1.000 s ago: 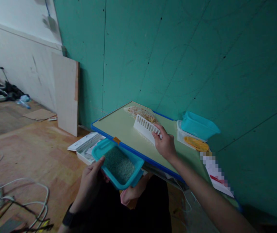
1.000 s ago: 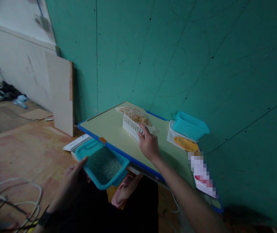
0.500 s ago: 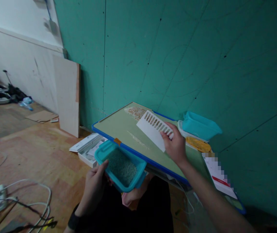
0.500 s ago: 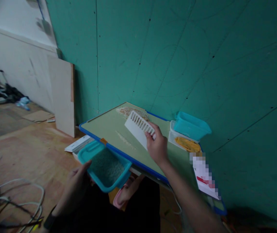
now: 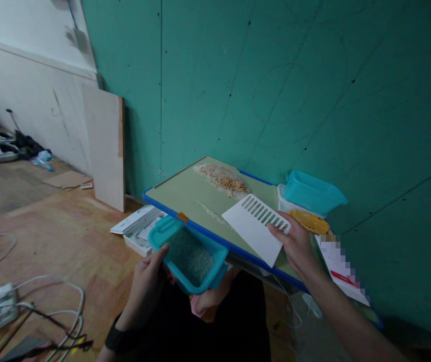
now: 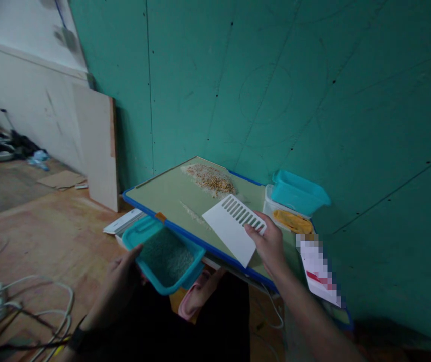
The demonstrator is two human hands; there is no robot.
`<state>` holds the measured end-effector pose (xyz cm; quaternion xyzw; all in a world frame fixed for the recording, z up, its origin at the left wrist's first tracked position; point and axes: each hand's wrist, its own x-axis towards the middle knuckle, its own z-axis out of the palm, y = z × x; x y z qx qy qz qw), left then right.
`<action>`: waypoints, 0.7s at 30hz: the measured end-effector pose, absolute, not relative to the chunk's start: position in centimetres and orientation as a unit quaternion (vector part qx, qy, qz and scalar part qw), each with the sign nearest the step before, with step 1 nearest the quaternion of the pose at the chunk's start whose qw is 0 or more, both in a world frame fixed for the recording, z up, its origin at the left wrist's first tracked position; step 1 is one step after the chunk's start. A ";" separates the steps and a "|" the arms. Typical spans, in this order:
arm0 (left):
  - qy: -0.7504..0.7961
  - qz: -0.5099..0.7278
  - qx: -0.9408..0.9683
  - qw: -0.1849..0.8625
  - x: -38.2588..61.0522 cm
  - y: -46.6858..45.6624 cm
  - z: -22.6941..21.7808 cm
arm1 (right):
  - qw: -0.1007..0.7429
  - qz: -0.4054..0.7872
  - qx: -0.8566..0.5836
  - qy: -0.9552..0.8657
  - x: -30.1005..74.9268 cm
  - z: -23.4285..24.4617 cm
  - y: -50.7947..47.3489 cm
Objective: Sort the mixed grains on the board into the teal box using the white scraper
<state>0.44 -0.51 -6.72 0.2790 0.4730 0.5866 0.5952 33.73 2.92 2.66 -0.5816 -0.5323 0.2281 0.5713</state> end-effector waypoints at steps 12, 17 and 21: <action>0.445 0.594 0.276 0.611 0.2 -0.2 -6.1 | 0.578 0.343 -0.552 -0.493 28.8 2.8 3.5; 0.454 0.614 0.270 0.586 0.4 0.0 -6.5 | 0.570 0.388 -0.536 -0.487 27.2 3.6 3.2; 0.452 0.623 0.273 0.577 0.3 -0.2 -7.2 | 0.583 0.406 -0.526 -0.467 28.1 4.4 3.4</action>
